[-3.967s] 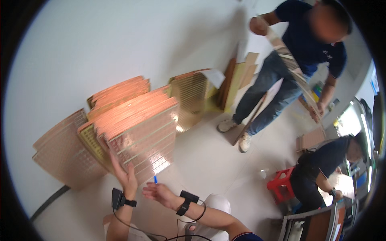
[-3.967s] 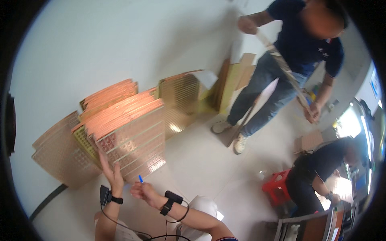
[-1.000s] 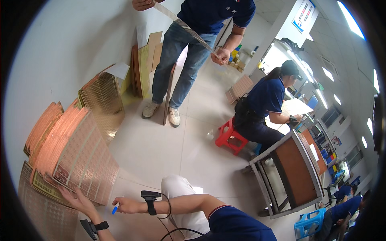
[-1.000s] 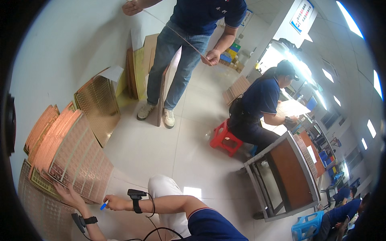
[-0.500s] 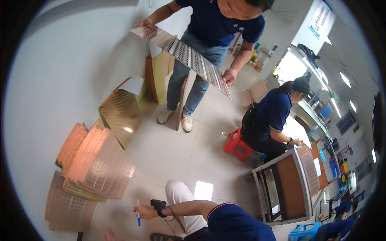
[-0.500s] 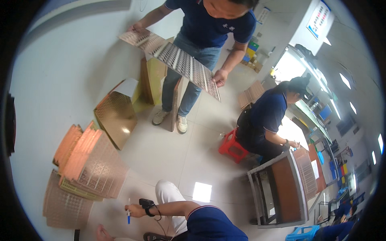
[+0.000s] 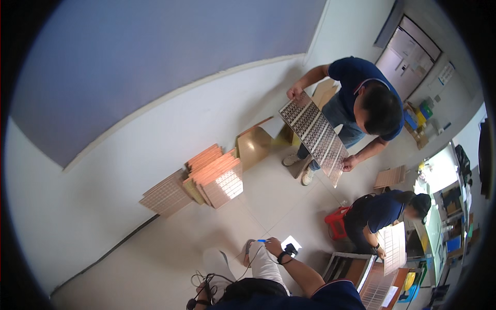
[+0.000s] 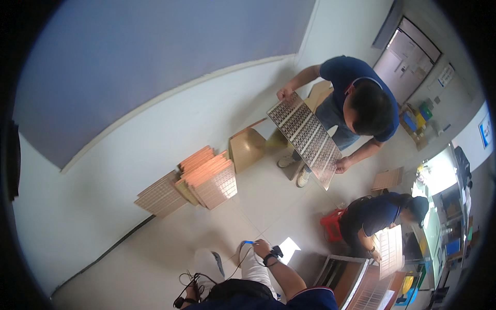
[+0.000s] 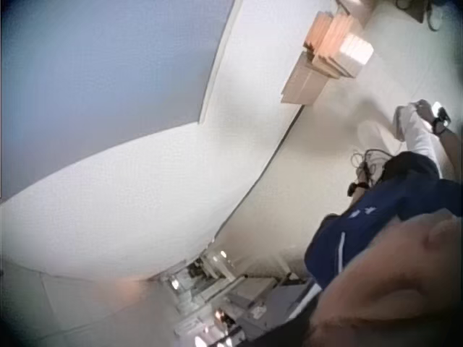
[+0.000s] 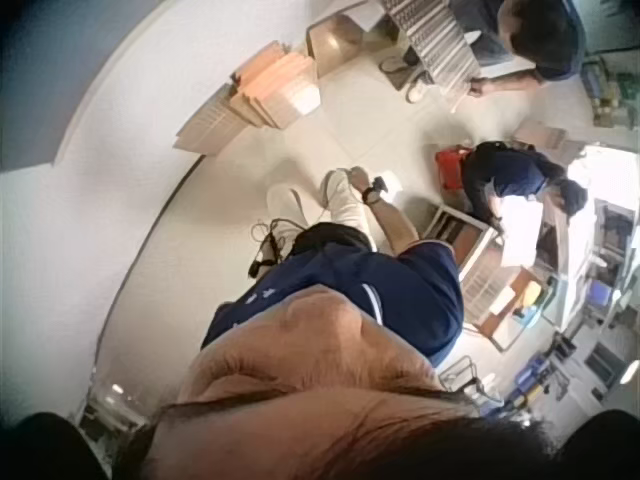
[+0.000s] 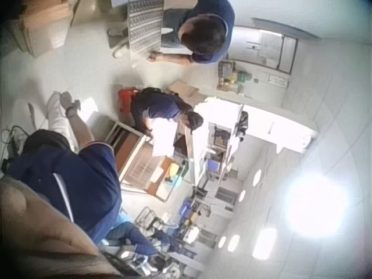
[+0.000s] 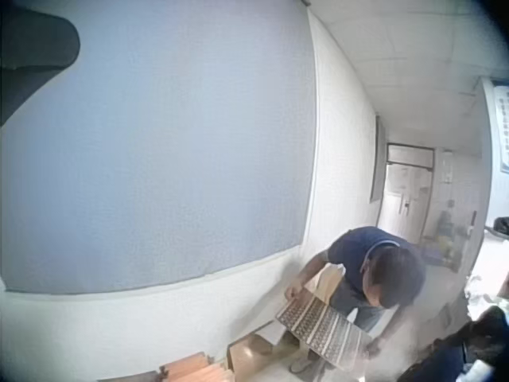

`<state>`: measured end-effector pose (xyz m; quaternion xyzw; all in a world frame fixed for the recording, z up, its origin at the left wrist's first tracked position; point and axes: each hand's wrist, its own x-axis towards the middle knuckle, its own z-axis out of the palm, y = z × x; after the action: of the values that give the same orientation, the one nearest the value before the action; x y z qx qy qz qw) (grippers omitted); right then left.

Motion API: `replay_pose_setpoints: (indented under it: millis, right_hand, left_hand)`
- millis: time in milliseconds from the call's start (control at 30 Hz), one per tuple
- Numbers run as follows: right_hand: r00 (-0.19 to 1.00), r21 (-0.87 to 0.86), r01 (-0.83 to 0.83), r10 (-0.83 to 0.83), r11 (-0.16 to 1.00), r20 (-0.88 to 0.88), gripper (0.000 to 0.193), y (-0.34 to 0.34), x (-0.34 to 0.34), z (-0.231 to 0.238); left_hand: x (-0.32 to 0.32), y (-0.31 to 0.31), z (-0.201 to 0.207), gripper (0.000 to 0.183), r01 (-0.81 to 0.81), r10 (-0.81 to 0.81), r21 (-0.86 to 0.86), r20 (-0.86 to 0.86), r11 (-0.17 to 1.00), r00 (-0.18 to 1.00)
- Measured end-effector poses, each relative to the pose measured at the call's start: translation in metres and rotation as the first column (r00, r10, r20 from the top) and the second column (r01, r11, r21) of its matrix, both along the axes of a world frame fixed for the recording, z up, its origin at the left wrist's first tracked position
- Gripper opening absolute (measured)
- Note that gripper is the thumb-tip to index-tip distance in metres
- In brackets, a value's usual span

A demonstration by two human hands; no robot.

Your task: Marking specific areas on copper-clad laminates or circuit board panels using a blue pen in a fabrication facility.

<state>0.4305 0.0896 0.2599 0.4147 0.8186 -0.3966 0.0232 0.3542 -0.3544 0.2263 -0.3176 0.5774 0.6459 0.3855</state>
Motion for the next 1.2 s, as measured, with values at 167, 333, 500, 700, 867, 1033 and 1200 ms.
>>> replay_pose_setpoints:
  millis: [167, 333, 500, 700, 867, 1033, 1200]
  right_hand:
    - [0.863, -0.223, 0.491, -0.505, 0.842, -0.006, 0.017, -0.023, 0.105, 0.032]
    - [0.315, -0.557, 0.785, -0.949, 0.269, -0.015, 0.021, -0.117, 0.15, 0.121]
    - [0.344, -0.407, 0.864, -0.938, 0.297, 0.047, 0.023, -0.289, 0.236, 0.101]
    - [-0.244, -0.618, 0.65, -0.892, -0.442, 0.382, 0.008, -0.433, 0.269, 0.074]
    - [-0.428, -0.635, 0.613, -0.874, -0.47, 0.233, 0.011, -0.49, 0.278, 0.085]
    - [-0.597, -0.599, 0.573, -0.786, -0.559, 0.163, 0.016, -0.516, 0.285, 0.125]
    - [-0.65, -0.586, 0.536, -0.74, -0.607, 0.172, 0.016, -0.577, 0.345, 0.095]
  left_hand:
    - [-0.067, 0.015, 0.067, 0.023, 0.641, -0.753, -0.397, -0.305, 0.657, 0.583]
    - [-0.159, -0.025, 0.096, 0.022, 0.665, -0.692, -0.197, -0.269, 0.72, 0.669]
    - [-0.189, -0.027, 0.158, 0.024, 0.536, -0.612, -0.362, -0.136, 0.763, 0.779]
    - [-0.184, -0.068, 0.128, 0.02, 0.705, -0.738, -0.396, 0.093, 0.589, 0.669]
    - [-0.133, -0.05, 0.109, 0.019, 0.848, -0.838, -0.256, 0.181, 0.465, 0.514]
    - [-0.111, 0.006, 0.058, 0.018, 0.858, -0.898, -0.348, -0.085, -0.378, -0.431]
    - [-0.033, 0.108, 0.084, 0.02, 0.302, -0.418, -0.837, -0.097, -0.456, -0.903]
